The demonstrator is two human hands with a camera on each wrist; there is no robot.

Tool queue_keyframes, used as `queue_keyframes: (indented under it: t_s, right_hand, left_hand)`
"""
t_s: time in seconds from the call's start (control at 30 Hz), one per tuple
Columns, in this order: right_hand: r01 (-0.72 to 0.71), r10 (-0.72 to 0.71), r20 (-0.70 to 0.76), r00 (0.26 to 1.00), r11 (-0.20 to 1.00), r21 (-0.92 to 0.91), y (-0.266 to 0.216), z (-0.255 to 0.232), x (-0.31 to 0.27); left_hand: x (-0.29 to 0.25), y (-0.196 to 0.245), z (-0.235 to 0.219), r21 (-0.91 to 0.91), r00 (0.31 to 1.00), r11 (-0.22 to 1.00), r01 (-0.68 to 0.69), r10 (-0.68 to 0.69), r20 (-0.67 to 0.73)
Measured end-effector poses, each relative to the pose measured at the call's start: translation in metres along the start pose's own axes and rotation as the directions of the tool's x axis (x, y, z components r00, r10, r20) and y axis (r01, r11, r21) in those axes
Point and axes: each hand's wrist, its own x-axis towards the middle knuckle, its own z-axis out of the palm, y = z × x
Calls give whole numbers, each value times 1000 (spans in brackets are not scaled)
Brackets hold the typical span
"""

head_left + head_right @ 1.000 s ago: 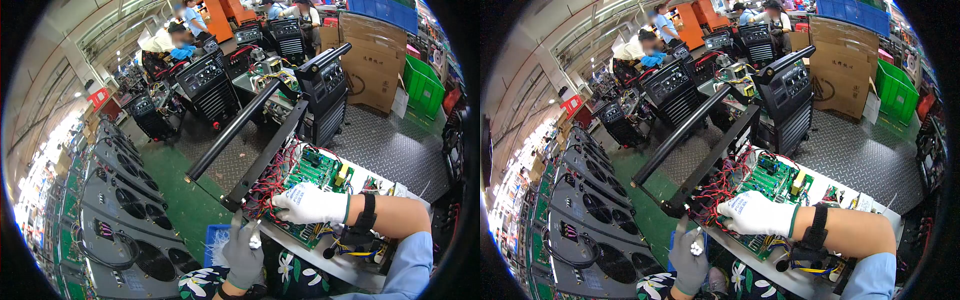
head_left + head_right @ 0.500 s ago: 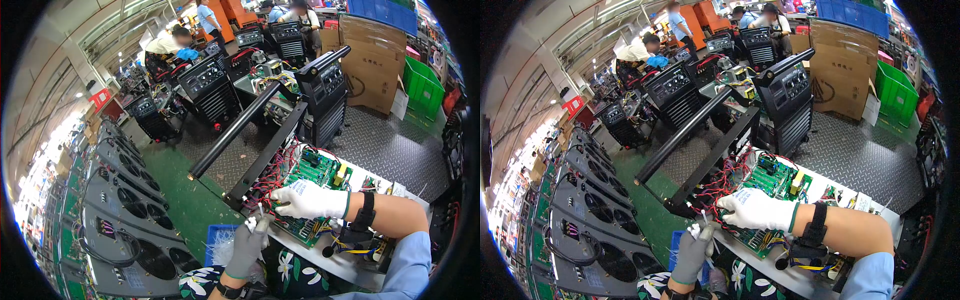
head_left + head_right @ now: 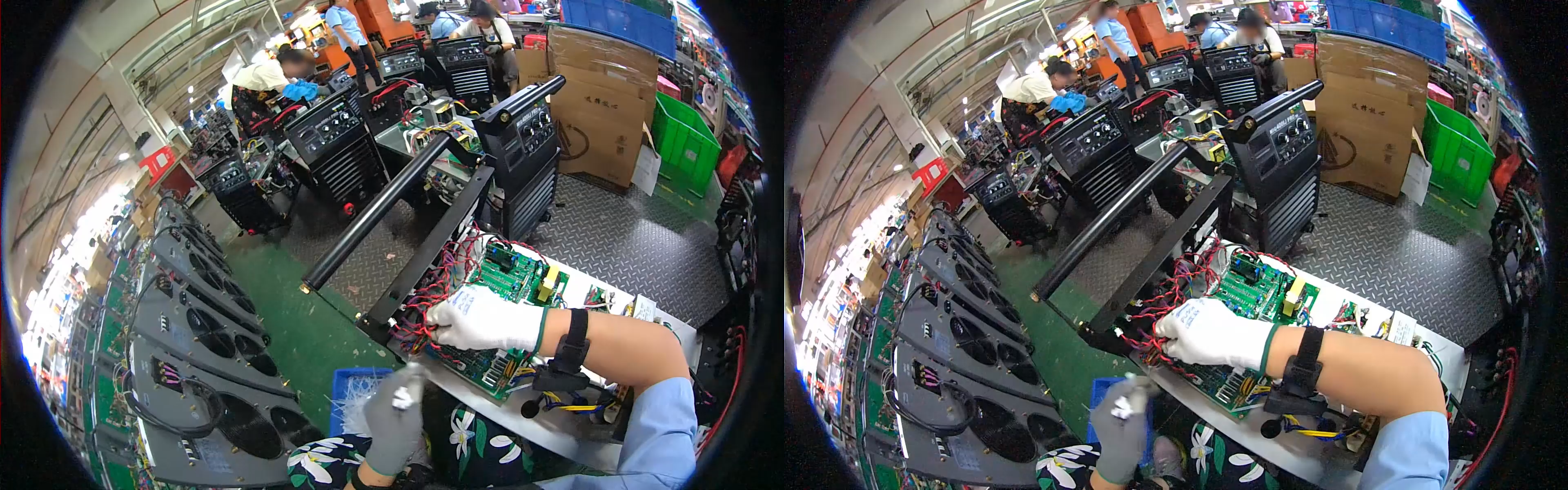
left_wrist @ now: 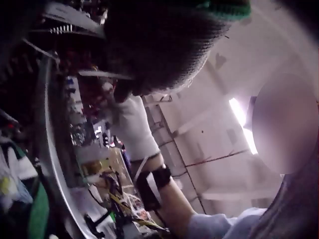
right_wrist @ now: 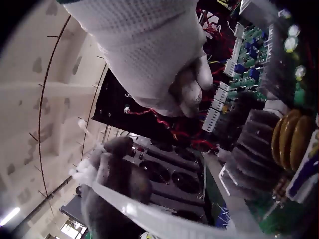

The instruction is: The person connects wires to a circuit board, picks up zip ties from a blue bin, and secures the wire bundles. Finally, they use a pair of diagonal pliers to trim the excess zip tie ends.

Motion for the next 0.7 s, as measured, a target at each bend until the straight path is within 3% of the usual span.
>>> queue_keyframes:
  t_s: [0.03, 0.07, 0.1, 0.17, 0.2, 0.27, 0.3, 0.37, 0.4, 0.43, 0.47, 0.5, 0.57, 0.63, 0.7]
  right_hand:
    - [31, -31, -58, 998, 999, 10, 3, 1, -1]
    - [66, -66, -121, 991, 998, 3, 4, 4, -1]
    - [72, -71, -113, 991, 997, 2, 0, 1, 1]
    - [44, -29, 92, 995, 986, -164, -10, -9, 5]
    - [108, -96, 74, 993, 976, -190, -6, -6, 5]
    - [163, -154, 61, 986, 963, -214, 3, 3, 3]
    - [215, -210, 48, 977, 950, -228, 3, 6, 1]
    - [183, -169, 79, 982, 956, -231, 1, 10, 3]
    - [153, -139, 72, 988, 955, -252, -1, 11, 4]
    - [123, -110, 62, 992, 954, -273, -3, 11, 5]
    - [128, -115, 63, 991, 953, -273, -3, 12, 6]
    - [118, -118, 14, 993, 966, -230, -2, 13, 6]
    - [110, -118, -32, 992, 976, -186, 0, 14, 3]
    - [130, -142, -36, 989, 966, -226, 1, 14, -1]
    - [136, -138, 5, 990, 962, -236, 2, 14, 0]
  left_hand:
    - [-2, 11, 1, 19, 986, 986, -163, 162, 26]
    - [1, 26, 2, 35, 957, 966, -258, 250, 148]
    - [-1, 37, 5, 164, 943, 962, -220, 166, 290]
    - [3, 25, 15, 363, 923, 905, -222, 76, 376]
    - [4, 17, 14, 361, 925, 906, -222, 79, 373]
    - [1, 0, 12, 353, 929, 932, 78, -196, 313]
    - [-1, -5, 14, 355, 927, 932, 75, -196, 321]
    - [-7, -10, 18, 44, 983, 992, 122, -127, 135]
    - [-4, -3, 15, 44, 983, 992, 122, -127, 130]
    - [3, 11, 10, -123, 909, 913, 389, -358, 214]
    - [8, 22, 6, -256, 773, 737, 625, -540, 332]
    - [8, 25, 6, -258, 774, 737, 625, -541, 328]
    - [7, 32, 9, -434, 720, 579, 690, -609, 333]
    - [6, 41, 13, -474, 740, 573, 669, -573, 351]
    - [1, 35, 23, -484, 790, 636, 602, -561, 246]
